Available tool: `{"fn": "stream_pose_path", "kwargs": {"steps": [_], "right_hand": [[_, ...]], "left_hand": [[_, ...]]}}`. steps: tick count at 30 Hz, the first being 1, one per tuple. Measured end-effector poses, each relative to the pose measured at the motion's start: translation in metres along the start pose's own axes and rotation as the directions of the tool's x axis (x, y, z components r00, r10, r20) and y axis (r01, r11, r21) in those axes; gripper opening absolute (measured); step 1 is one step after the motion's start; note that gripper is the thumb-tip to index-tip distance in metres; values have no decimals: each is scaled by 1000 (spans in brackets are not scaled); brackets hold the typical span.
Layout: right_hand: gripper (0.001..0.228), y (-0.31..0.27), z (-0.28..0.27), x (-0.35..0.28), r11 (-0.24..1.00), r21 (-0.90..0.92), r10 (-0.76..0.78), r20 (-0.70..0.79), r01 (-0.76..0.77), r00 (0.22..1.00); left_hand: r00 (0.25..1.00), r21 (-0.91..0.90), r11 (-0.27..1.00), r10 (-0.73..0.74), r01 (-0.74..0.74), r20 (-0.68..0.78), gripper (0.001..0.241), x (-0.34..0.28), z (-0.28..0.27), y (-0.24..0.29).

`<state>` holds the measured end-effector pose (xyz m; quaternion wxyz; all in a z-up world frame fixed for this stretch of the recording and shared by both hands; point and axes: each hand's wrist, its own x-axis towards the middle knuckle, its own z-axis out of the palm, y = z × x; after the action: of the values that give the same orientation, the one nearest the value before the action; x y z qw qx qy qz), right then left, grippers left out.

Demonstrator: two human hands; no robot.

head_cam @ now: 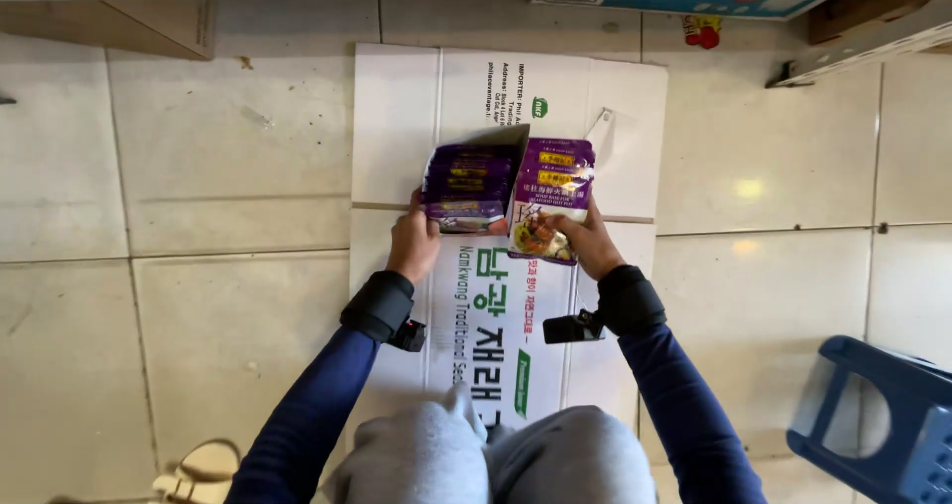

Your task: The person cleans individual food seasoning packets with a cloth and organizes them.

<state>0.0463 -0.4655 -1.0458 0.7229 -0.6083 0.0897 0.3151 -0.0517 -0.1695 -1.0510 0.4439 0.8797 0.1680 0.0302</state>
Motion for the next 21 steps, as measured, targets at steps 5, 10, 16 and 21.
{"fn": "stream_pose_path", "kwargs": {"steps": [5, 10, 16, 21], "right_hand": [[63, 32, -15, 47, 986, -60, -156, 26, 157, 987], [64, 57, -33, 46, 876, -401, -295, -6, 268, 955], [82, -51, -16, -7, 362, -928, -341, -41, 90, 939], [67, -276, 64, -153, 304, -869, -705, 69, 390, 706]], "left_hand": [[993, 6, 993, 117, -117, -25, 60, 26, 18, -12], [986, -14, 993, 119, -118, 116, 63, 26, 8, -2], [907, 224, 966, 24, -130, 421, 65, 51, -50, 43], [931, 527, 823, 6, -212, 364, 32, 22, -158, 181]]}}
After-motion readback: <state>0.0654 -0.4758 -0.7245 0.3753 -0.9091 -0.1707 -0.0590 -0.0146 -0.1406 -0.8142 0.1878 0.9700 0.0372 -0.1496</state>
